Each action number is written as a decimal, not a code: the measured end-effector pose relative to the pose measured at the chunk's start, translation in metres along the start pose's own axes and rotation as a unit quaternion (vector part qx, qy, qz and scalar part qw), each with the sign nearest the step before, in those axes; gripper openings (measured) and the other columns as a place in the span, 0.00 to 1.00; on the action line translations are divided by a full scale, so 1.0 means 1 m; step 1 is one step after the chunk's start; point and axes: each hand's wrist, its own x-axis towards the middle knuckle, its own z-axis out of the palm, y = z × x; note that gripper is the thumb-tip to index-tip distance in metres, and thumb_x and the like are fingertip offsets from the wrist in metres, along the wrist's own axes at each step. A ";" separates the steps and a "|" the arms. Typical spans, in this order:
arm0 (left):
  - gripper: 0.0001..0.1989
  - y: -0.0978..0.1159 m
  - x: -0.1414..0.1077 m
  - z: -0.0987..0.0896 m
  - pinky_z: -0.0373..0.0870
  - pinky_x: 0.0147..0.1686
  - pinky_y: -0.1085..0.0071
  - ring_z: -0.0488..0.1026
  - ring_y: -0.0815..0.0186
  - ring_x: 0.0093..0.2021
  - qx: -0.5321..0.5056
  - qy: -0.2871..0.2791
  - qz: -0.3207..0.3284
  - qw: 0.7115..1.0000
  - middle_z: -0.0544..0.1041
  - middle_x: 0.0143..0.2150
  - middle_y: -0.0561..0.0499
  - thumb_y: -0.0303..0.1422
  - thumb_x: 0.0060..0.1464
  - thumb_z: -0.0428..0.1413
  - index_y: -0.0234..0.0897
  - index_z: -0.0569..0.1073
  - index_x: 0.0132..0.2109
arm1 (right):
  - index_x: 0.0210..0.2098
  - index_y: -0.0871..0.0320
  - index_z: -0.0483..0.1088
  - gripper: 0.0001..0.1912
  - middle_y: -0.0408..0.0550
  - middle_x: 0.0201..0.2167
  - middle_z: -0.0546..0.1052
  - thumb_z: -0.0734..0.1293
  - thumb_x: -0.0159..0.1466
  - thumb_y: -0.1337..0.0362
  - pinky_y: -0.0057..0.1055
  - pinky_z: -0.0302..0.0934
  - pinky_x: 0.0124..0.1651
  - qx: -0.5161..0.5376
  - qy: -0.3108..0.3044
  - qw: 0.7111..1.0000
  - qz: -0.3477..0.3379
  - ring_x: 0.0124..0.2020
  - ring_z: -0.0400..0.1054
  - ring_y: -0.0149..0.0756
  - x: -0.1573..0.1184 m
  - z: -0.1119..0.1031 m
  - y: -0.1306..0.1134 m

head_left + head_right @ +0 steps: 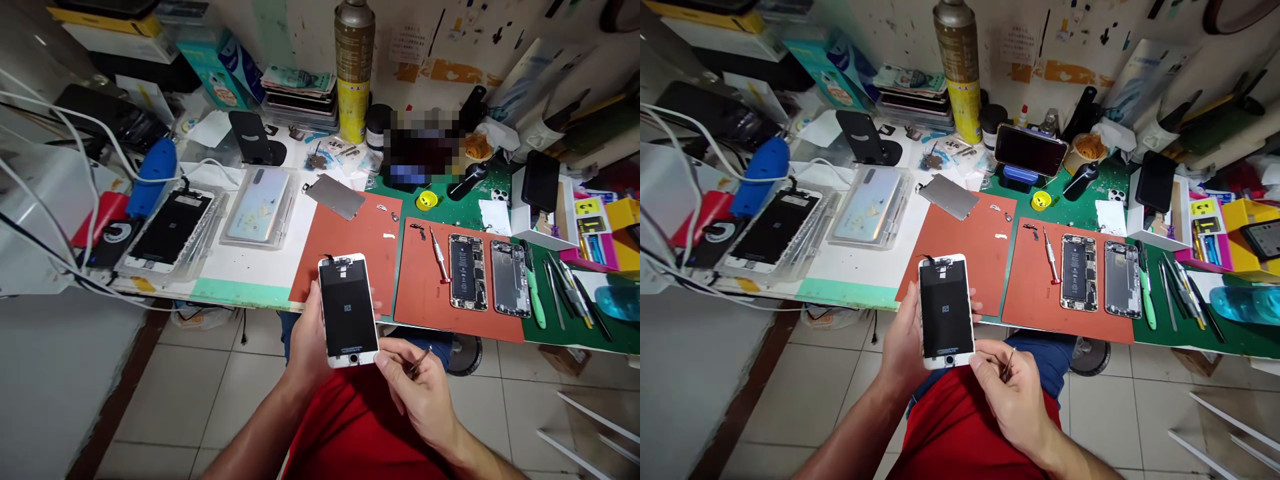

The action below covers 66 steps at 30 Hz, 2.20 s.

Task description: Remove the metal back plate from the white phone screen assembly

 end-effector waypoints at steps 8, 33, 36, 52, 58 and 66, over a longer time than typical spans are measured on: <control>0.36 -0.013 0.002 -0.002 0.81 0.42 0.65 0.81 0.58 0.41 0.015 -0.020 0.130 0.991 0.82 0.46 0.43 0.62 0.54 0.65 0.38 0.79 0.57 | 0.54 0.65 0.78 0.14 0.60 0.46 0.85 0.68 0.71 0.78 0.27 0.75 0.43 -0.235 0.028 0.891 -0.387 0.46 0.84 0.40 0.004 0.013 -0.014; 0.47 -0.007 0.005 -0.001 0.79 0.34 0.64 0.81 0.57 0.39 -0.126 -0.174 0.009 0.977 0.78 0.64 0.32 0.70 0.59 0.50 0.34 0.77 0.64 | 0.44 0.60 0.82 0.22 0.49 0.34 0.80 0.70 0.71 0.45 0.30 0.63 0.36 -0.004 -0.042 0.997 0.072 0.36 0.70 0.37 -0.001 0.007 0.012; 0.46 -0.007 0.004 -0.001 0.78 0.34 0.65 0.81 0.57 0.38 -0.117 -0.174 0.010 0.978 0.79 0.62 0.32 0.70 0.59 0.51 0.32 0.77 0.63 | 0.43 0.59 0.82 0.22 0.48 0.34 0.80 0.70 0.71 0.45 0.30 0.62 0.37 -0.006 -0.044 0.996 0.074 0.35 0.69 0.36 -0.001 0.008 0.013; 0.44 -0.005 0.002 -0.003 0.77 0.34 0.65 0.80 0.59 0.34 -0.113 -0.203 0.001 0.973 0.82 0.57 0.32 0.68 0.61 0.51 0.33 0.78 0.62 | 0.36 0.59 0.83 0.24 0.46 0.27 0.77 0.70 0.70 0.44 0.28 0.60 0.31 -0.054 -0.021 0.998 0.036 0.26 0.65 0.32 0.001 0.011 0.014; 0.44 -0.003 0.000 -0.002 0.76 0.34 0.66 0.79 0.60 0.34 -0.099 -0.199 0.017 0.975 0.82 0.54 0.34 0.68 0.60 0.52 0.33 0.78 0.61 | 0.25 0.57 0.74 0.23 0.40 0.18 0.67 0.70 0.72 0.51 0.26 0.55 0.24 -0.164 0.040 0.982 -0.082 0.20 0.58 0.28 -0.002 0.008 0.016; 0.30 -0.017 -0.001 0.002 0.73 0.40 0.70 0.77 0.64 0.40 0.036 -0.055 0.162 0.985 0.80 0.51 0.43 0.50 0.58 0.69 0.39 0.78 0.61 | 0.45 0.57 0.77 0.11 0.41 0.23 0.78 0.74 0.69 0.57 0.24 0.65 0.23 -0.255 0.077 0.923 -0.279 0.15 0.67 0.28 -0.002 0.007 0.026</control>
